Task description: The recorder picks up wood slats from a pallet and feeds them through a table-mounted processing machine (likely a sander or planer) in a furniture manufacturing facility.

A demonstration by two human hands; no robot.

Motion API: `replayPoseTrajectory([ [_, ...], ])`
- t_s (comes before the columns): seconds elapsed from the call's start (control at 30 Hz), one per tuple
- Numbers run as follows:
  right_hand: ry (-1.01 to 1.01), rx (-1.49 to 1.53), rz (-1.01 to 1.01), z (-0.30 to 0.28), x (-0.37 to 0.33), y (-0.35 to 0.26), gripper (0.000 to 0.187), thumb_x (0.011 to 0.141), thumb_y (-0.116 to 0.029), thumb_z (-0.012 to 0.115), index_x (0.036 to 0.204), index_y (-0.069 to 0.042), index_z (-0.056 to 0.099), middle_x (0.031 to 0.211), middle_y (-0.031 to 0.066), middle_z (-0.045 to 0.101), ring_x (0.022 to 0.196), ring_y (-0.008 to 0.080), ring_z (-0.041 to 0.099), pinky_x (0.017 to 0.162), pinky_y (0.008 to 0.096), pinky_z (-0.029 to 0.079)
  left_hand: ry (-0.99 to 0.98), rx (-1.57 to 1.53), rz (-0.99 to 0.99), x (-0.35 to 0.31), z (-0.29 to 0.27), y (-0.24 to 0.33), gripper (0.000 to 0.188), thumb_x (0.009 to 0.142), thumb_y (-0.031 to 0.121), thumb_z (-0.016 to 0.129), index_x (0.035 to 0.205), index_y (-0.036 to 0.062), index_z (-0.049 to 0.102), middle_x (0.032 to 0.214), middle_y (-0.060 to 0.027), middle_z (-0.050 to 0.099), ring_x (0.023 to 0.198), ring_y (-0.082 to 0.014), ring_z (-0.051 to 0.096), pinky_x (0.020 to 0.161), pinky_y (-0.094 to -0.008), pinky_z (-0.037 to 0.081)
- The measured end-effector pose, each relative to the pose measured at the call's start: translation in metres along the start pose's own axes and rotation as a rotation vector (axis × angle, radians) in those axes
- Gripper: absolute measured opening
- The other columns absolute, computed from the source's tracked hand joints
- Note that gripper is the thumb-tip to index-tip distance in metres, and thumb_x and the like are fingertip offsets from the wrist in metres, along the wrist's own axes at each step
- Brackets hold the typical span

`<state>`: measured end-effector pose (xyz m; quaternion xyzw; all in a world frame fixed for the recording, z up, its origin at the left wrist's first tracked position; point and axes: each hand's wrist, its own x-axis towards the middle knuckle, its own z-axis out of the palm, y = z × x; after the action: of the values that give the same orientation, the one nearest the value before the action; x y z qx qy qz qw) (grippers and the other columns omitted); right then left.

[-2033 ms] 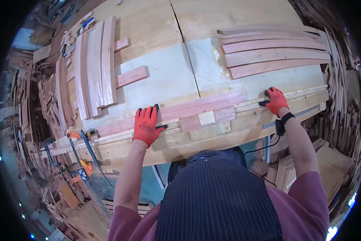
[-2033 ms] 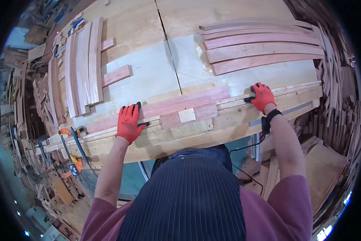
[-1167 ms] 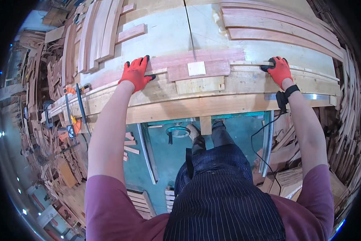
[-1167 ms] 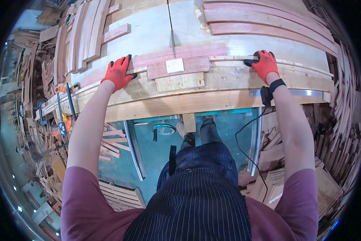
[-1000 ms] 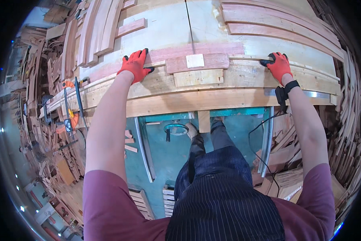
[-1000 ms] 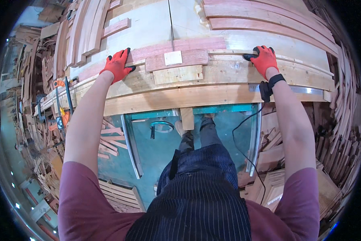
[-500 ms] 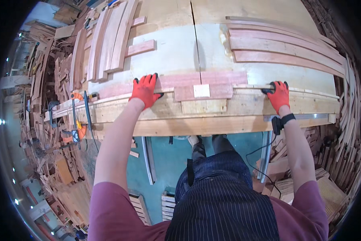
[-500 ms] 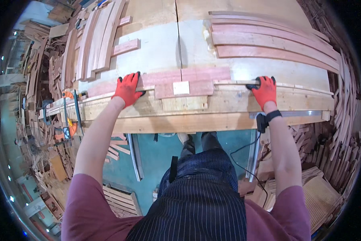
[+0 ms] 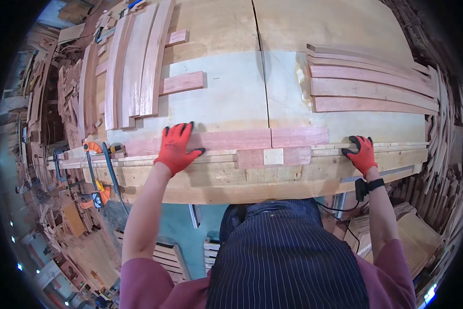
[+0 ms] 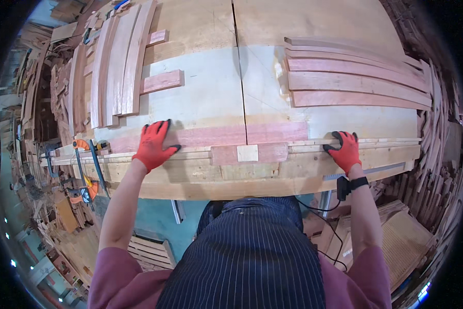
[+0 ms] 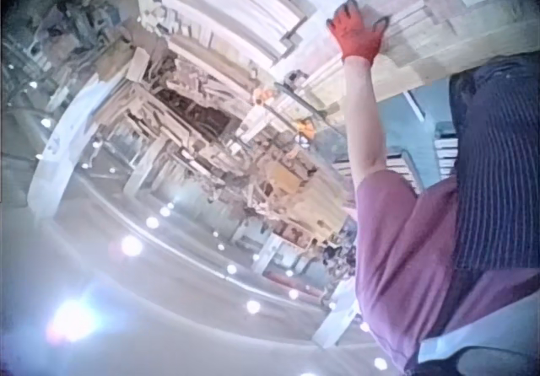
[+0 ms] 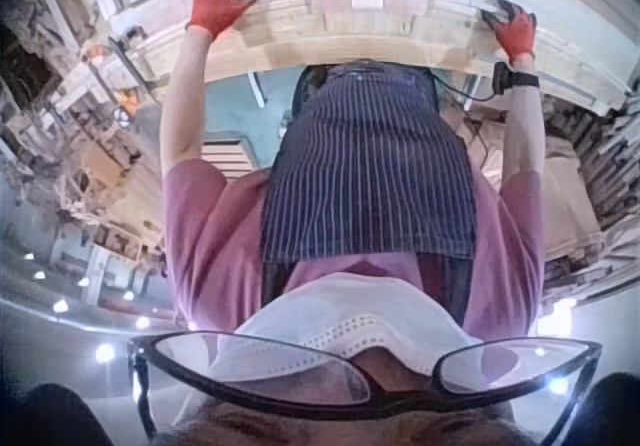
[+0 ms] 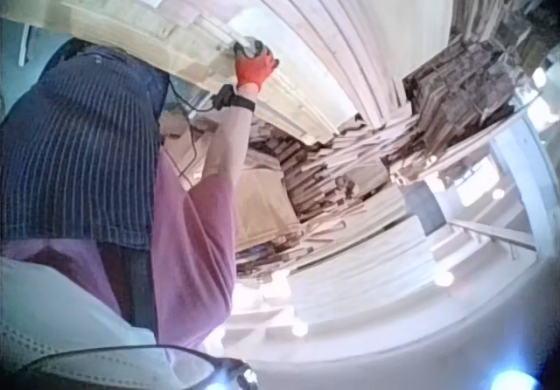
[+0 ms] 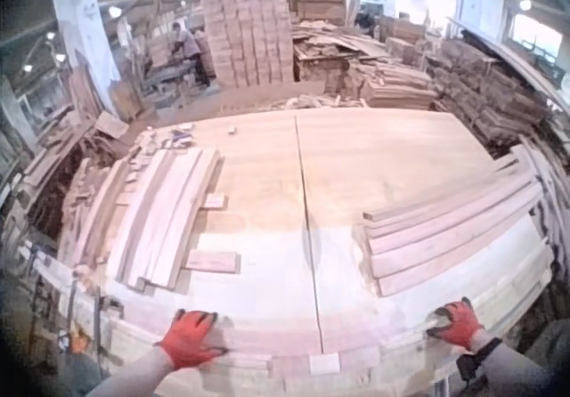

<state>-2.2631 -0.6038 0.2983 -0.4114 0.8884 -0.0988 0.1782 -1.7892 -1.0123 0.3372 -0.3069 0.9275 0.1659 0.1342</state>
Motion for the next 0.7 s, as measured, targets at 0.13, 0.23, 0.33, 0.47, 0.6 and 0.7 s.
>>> replayPoseTrajectory([
  [0.13, 0.033, 0.259, -0.129, -0.001, 0.023, -0.061, 0.061, 0.084, -0.024, 0.082, 0.138, -0.005, 0.061, 0.135, 0.0184, 0.062, 0.13, 0.0386, 0.054, 0.111, 0.0452, 0.044, -0.023, 0.006, -0.103, -0.004, 0.007, -0.046, 0.075, 0.089, 0.043, 0.073, 0.149, 0.0025, 0.05, 0.147, -0.021, 0.052, 0.139, -0.0383, 0.045, 0.121, -0.0545, 0.028],
  [0.23, 0.058, 0.155, -0.243, 0.018, 0.041, -0.118, 0.063, 0.087, -0.025, 0.079, 0.142, -0.006, 0.057, 0.14, 0.0191, 0.059, 0.131, 0.039, 0.053, 0.114, 0.0464, 0.042, -0.019, -0.039, -0.076, -0.006, -0.003, -0.055, 0.065, 0.086, 0.043, 0.075, 0.138, 0.0064, 0.061, 0.136, -0.0215, 0.058, 0.128, -0.0399, 0.053, 0.112, -0.0522, 0.04],
  [0.33, -0.092, -0.043, -0.28, 0.041, 0.046, -0.133, 0.059, 0.089, -0.027, 0.076, 0.141, -0.006, 0.058, 0.141, 0.019, 0.058, 0.133, 0.0389, 0.051, 0.116, 0.0474, 0.04, -0.216, 0.016, -0.032, 0.015, -0.031, -0.057, 0.062, 0.081, 0.042, 0.08, 0.131, 0.0082, 0.064, 0.13, -0.0201, 0.06, 0.123, -0.0404, 0.055, 0.108, -0.0496, 0.043],
  [0.47, -0.199, 0.004, -0.18, 0.046, 0.055, -0.127, 0.055, 0.089, -0.027, 0.074, 0.138, -0.006, 0.06, 0.142, 0.0196, 0.057, 0.136, 0.0388, 0.049, 0.118, 0.0474, 0.037, -0.203, 0.075, 0.001, 0.007, -0.034, -0.074, 0.058, 0.08, 0.043, 0.08, 0.124, 0.0089, 0.065, 0.127, -0.0186, 0.062, 0.121, -0.0393, 0.058, 0.104, -0.0495, 0.047],
  [0.6, -0.264, -0.01, -0.084, 0.047, 0.061, -0.135, 0.06, 0.086, -0.029, 0.077, 0.138, -0.006, 0.06, 0.145, 0.0206, 0.055, 0.137, 0.0388, 0.049, 0.118, 0.0472, 0.037, -0.195, -0.169, -0.074, -0.004, -0.02, -0.088, 0.058, 0.084, 0.042, 0.08, 0.128, 0.0089, 0.061, 0.128, -0.0138, 0.063, 0.123, -0.0342, 0.061, 0.102, -0.0473, 0.05],
  [0.7, -0.232, -0.003, -0.075, 0.048, 0.057, -0.137, 0.059, 0.083, -0.023, 0.08, 0.137, -0.006, 0.06, 0.142, 0.0202, 0.056, 0.135, 0.0389, 0.05, 0.117, 0.0471, 0.038, 0.025, -0.344, -0.141, -0.005, -0.062, -0.084, 0.056, 0.084, 0.036, 0.081, 0.129, 0.0084, 0.062, 0.126, -0.0154, 0.067, 0.119, -0.0355, 0.065, 0.1, -0.046, 0.052],
])
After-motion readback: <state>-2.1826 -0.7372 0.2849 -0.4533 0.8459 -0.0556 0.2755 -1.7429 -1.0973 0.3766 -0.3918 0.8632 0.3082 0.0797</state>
